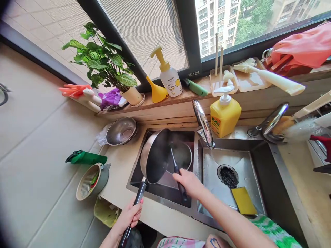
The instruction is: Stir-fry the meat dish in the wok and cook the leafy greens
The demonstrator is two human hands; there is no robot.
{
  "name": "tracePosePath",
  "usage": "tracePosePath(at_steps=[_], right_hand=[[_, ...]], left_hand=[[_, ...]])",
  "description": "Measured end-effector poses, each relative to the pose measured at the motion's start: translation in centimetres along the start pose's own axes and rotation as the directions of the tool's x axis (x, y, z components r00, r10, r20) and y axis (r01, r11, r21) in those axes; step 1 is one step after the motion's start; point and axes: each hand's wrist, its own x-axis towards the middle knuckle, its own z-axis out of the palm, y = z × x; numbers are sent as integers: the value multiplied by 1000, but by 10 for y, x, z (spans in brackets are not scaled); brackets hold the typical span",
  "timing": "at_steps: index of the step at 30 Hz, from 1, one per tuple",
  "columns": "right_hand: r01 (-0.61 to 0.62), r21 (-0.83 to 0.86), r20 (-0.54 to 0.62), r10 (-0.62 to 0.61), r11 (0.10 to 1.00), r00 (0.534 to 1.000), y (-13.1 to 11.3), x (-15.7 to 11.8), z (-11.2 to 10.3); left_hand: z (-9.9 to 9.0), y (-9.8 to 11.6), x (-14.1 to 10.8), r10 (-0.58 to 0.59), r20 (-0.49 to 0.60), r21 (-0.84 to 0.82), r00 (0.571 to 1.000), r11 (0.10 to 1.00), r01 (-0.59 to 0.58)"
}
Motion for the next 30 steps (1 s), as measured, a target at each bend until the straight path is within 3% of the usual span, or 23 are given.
tracePosePath(at_steps=[4, 9, 11, 12, 13, 14, 16, 17, 18, 19, 22, 23, 26, 30], right_hand=[[55, -6, 53, -55, 998, 997, 14, 17, 4], [28, 51, 91, -33, 998, 995, 6, -2, 10], [-37, 166, 39, 31, 985, 999, 0, -14, 5], [-87, 321, -1, 92, 943, 996, -3, -19, 0], [-126, 531, -27, 165, 838, 986, -5, -23, -5], [-137, 746, -26, 234, 651, 972, -8, -27, -10], [-107, 975, 45, 298, 194, 953, -13, -31, -18], [-105, 992, 79, 291, 75, 953, -15, -32, -20], [-115, 992, 94, 289, 57, 953, -17, -32, -21], [-139, 983, 98, 300, 120, 949, -19, -32, -19], [-234, 874, 82, 346, 425, 935, -20, -26, -5], [-246, 852, 86, 341, 463, 936, -20, -23, 1], [-269, 842, 102, 351, 467, 931, -17, -7, 15], [-223, 734, -45, 373, 642, 927, -16, 19, 24]], left_hand=[[1, -7, 3, 16, -15, -11, 1000, 1000, -16], [4, -19, 16, 40, -50, -57, 998, 997, -43], [4, -24, 18, 28, -46, -84, 999, 996, -32], [2, -26, 18, 25, -34, -103, 999, 994, -28], [0, -28, 16, 23, -16, -123, 1000, 992, -25], [-2, -29, 15, 19, 1, -143, 1000, 990, -19], [-8, -30, 10, 15, 26, -188, 1000, 982, -10], [-11, -30, 8, 14, 27, -212, 1000, 977, -8], [-14, -31, 6, 11, 25, -235, 1000, 972, -5], [-17, -31, 4, 6, 22, -259, 1000, 966, -1], [-23, -32, -3, -4, 31, -324, 1000, 946, 14], [-24, -32, -6, -6, 39, -340, 999, 940, 19], [-26, -32, -16, -7, 63, -359, 998, 933, 29], [-27, -27, -28, -13, 101, -333, 995, 942, 46]])
